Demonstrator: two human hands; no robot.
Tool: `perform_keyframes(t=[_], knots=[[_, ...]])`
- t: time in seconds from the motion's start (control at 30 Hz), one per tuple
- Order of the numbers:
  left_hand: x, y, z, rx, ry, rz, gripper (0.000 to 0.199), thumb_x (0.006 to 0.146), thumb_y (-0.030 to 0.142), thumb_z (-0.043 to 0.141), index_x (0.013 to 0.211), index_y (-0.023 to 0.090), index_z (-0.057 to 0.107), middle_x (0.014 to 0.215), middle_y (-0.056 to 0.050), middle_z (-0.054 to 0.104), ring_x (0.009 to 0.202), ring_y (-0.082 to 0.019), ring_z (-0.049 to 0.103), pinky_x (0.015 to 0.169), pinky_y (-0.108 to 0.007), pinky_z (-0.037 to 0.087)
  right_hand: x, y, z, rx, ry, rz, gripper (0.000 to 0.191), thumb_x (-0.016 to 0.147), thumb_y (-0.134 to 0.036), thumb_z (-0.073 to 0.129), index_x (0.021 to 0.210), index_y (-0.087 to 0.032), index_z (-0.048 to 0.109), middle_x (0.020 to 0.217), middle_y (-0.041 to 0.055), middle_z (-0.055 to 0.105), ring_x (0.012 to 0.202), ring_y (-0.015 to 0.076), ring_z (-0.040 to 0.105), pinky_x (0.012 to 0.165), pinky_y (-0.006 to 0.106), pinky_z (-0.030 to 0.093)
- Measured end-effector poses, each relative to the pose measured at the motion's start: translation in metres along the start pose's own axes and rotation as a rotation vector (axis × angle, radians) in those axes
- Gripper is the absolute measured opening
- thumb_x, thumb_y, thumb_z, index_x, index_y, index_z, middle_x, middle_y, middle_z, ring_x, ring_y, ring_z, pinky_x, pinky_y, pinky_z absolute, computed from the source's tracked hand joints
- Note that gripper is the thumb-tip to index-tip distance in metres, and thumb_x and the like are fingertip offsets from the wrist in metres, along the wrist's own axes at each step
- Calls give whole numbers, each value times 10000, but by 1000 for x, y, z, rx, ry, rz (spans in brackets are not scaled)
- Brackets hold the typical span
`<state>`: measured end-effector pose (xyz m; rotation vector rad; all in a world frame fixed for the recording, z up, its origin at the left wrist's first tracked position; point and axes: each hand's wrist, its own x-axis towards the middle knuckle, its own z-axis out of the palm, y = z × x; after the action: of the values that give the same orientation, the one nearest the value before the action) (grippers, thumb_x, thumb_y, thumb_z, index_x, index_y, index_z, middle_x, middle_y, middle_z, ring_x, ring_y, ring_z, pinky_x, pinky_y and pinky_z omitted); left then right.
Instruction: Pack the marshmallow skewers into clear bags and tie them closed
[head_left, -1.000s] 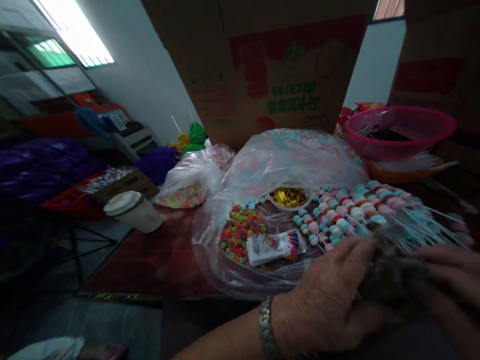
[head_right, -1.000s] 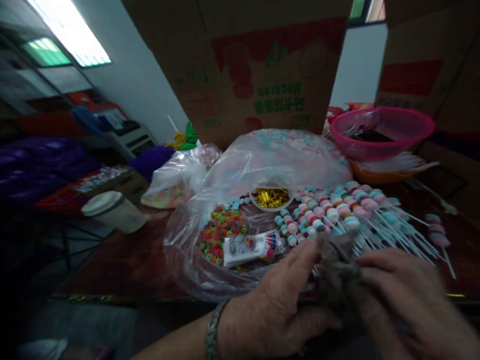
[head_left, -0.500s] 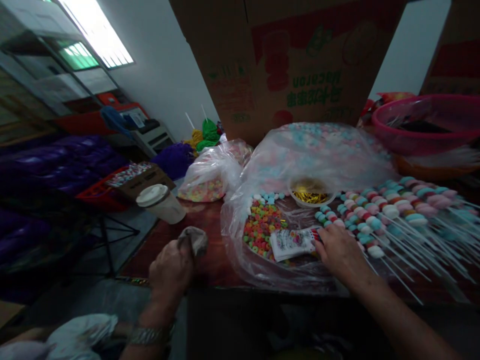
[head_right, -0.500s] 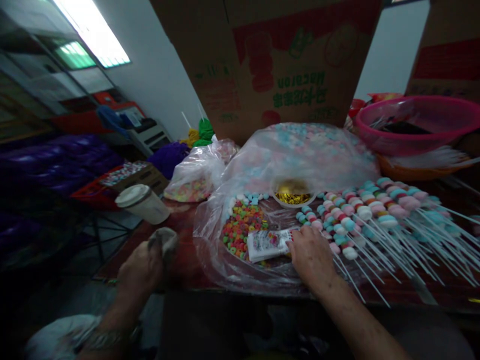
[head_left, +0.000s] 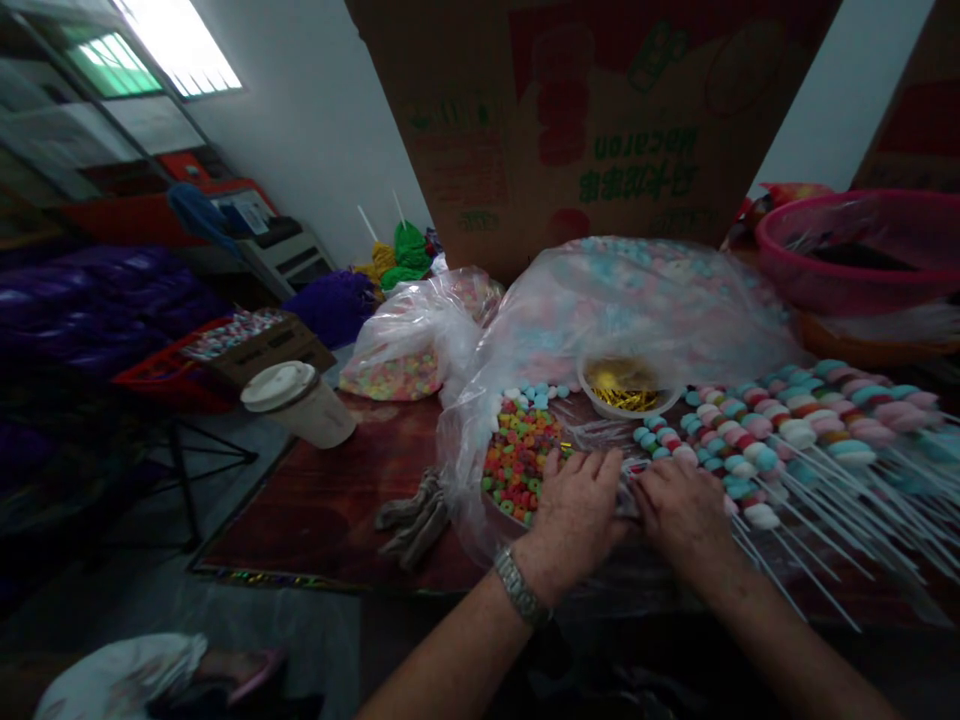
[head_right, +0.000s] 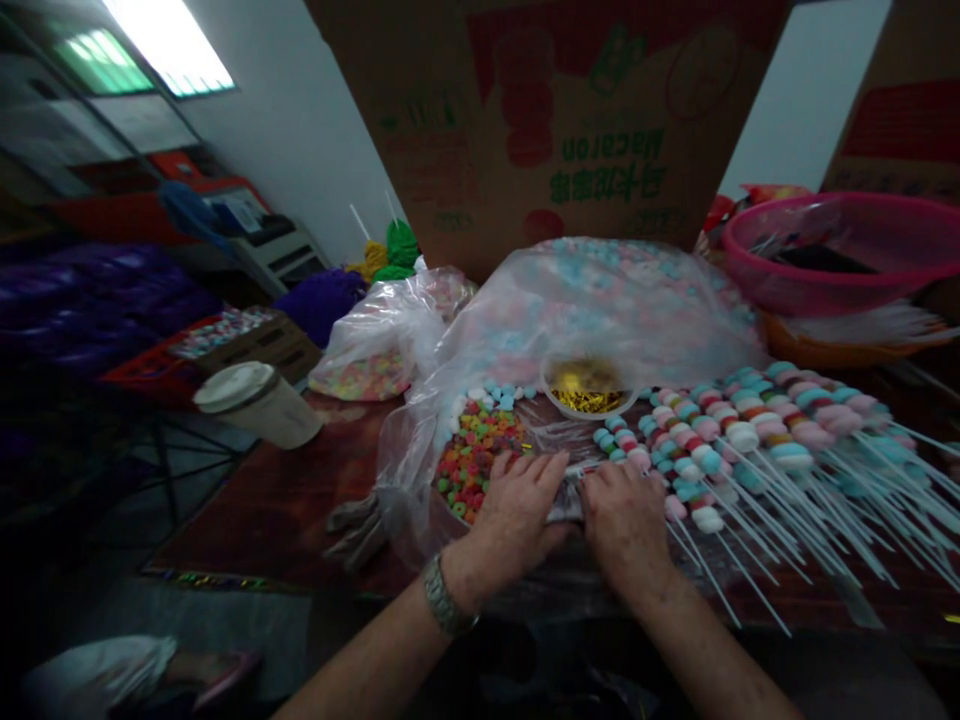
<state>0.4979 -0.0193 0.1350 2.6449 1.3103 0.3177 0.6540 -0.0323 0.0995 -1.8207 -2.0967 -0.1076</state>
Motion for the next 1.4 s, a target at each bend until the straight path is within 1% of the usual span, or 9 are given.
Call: perform_keyframes(t=[0.13,0.27,0.4,0.5,0.63,0.77,1.0,1.2,1.4], knots=[[9,-19,13,38,-67,-70,559,747,355,663,1234,180,451,1095,-98,600,1038,-288,514,988,-566,262,3,24,-33,-297,170,-15,160,878,-178,482,890,-198,641,1081,95,586,971,314,458,799,480,293],[-6,-17,-21,-11,106,-104,835,643,440,741,1323,135,363,1274,-165,483,1182,-342,406,1023,-561,228,-13,40,-65,-226,400,-86,216,892,-283,455,976,-213,642,1261,112,491,1093,367,403,836,525,292],[-18,13,-61,-314,85,157,676,646,540,705,1186,184,510,1204,-112,540,1142,-285,456,1079,-486,172,-39,14,-86,176,113,-460,186,878,-207,417,868,-250,598,929,38,629,934,241,515,916,462,291],[-21,26,-61,-592,-140,115,202,760,357,662,845,180,616,830,-6,633,817,-156,569,941,-339,371,-48,-2,-91,387,67,-313,193,914,-205,409,781,-219,547,733,12,583,743,187,518,790,369,367],[-22,20,-42,-864,-291,-89,108,787,255,607,772,148,611,677,21,583,641,-105,519,583,-187,393,-50,-1,-85,688,-105,-161,182,935,-217,420,788,-205,526,758,-3,555,740,156,506,672,276,388],[-25,13,-42,-869,-284,-83,108,816,235,541,836,163,619,746,15,593,696,-110,523,622,-191,393,-50,-2,-77,838,-134,-4,150,922,-209,435,814,-208,539,773,-11,556,756,146,520,655,241,394],[-27,29,-25,-969,-145,-315,97,715,213,628,749,141,575,654,22,563,612,-105,494,548,-181,385,-45,-9,-59,551,230,-63,346,954,-278,386,626,-182,442,600,-14,470,608,135,465,569,236,346],[-21,12,-10,-847,170,-34,200,843,257,519,727,143,636,638,-7,599,602,-110,539,575,-189,409,-3,48,-82,-120,260,143,358,942,-292,389,654,-149,545,652,49,540,622,168,493,552,263,321],[-25,-10,-14,-825,378,118,166,878,208,494,835,150,644,740,-19,625,710,-119,577,665,-197,443,13,93,-102,-616,-154,132,179,815,-49,461,798,-139,615,807,96,584,783,252,540,605,323,327]])
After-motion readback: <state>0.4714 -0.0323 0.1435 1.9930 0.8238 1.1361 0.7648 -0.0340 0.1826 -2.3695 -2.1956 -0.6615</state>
